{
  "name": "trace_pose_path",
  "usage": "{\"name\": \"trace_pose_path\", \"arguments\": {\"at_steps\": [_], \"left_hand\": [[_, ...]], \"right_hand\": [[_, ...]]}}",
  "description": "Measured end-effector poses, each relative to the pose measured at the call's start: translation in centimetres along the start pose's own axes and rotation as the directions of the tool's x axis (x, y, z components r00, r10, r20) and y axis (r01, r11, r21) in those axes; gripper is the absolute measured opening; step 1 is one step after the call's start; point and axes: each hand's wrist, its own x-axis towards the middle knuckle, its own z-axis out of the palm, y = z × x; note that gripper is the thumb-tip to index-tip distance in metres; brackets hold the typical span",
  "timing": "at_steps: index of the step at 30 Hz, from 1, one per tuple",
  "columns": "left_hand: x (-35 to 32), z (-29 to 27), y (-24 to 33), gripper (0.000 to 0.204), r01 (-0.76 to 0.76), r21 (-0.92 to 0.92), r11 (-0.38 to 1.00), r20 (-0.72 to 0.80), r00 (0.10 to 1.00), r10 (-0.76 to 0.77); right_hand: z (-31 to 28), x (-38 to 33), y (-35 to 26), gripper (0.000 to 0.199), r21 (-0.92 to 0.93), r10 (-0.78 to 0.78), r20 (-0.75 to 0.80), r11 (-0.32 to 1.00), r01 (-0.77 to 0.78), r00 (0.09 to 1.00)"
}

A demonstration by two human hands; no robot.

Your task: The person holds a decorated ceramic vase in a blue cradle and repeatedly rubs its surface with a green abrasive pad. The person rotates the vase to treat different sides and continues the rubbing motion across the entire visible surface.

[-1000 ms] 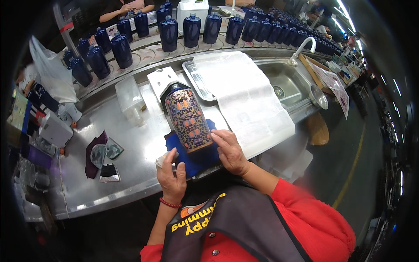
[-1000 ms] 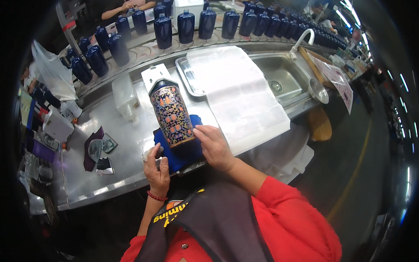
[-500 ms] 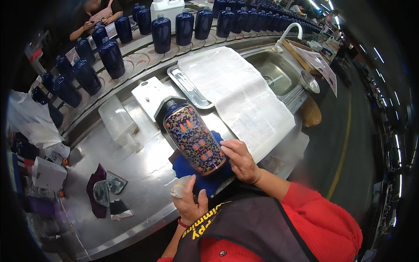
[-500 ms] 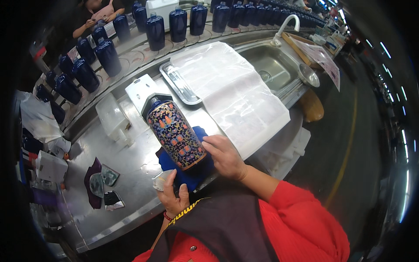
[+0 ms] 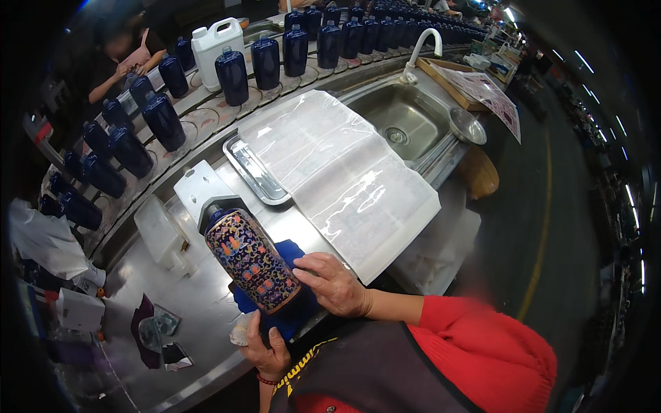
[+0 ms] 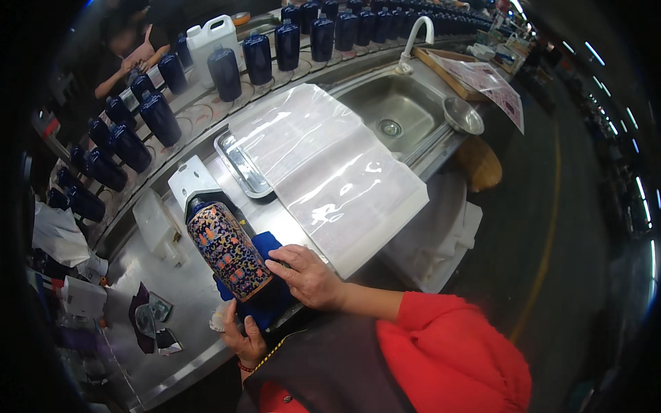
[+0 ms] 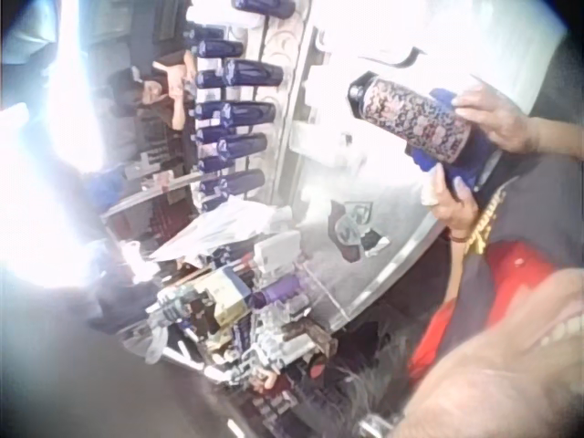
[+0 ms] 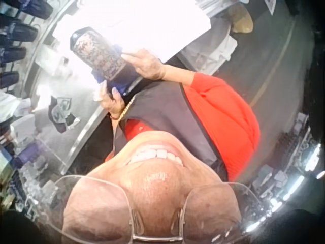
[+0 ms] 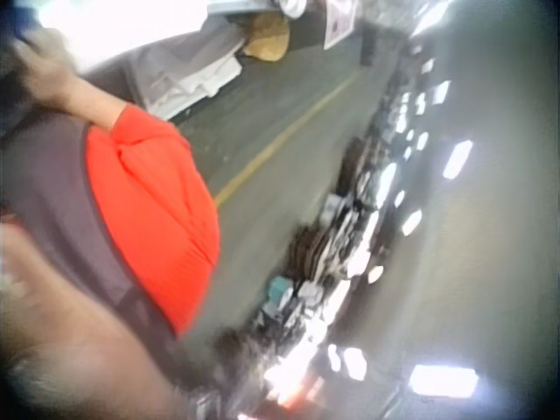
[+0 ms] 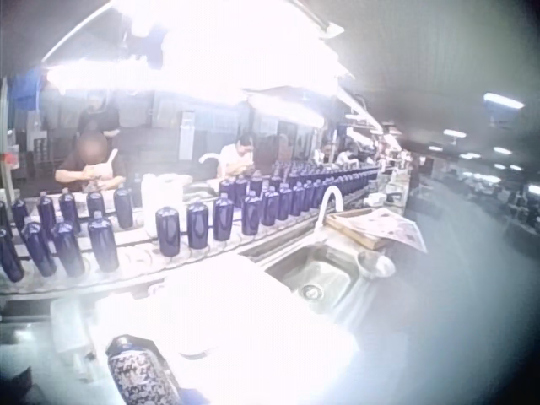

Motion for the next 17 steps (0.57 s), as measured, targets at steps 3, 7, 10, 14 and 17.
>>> {"name": "trace_pose_path", "arguments": {"at_steps": [3,7,10,14,17], "left_hand": [[0.0,0.3,0.5,0.040,0.045,-0.022,0.999,-0.015,0.999,-0.045],[0.0,0.5,1.1,0.038,0.033,0.101,0.994,-0.029,0.999,-0.031],[0.0,0.6,1.3,0.038,0.038,0.129,0.991,-0.044,0.999,-0.032],[-0.5,0.6,1.1,0.040,0.076,0.127,0.989,-0.039,0.997,-0.072],[-1.0,0.6,0.4,0.050,0.100,0.083,0.992,-0.028,0.995,-0.098]], "right_hand": [[0.1,-0.2,0.2,0.064,0.028,-0.012,-0.011,1.000,0.012,1.000],[0.1,-0.3,0.9,0.065,0.075,-0.043,-0.022,0.996,0.045,0.999],[0.1,-0.2,1.3,0.067,0.090,-0.062,-0.014,0.994,0.063,0.998],[-0.2,0.0,0.9,0.063,0.124,-0.047,-0.032,0.991,0.050,0.998],[-0.4,0.0,0.8,0.062,0.141,-0.033,-0.053,0.989,0.040,0.998]]}}
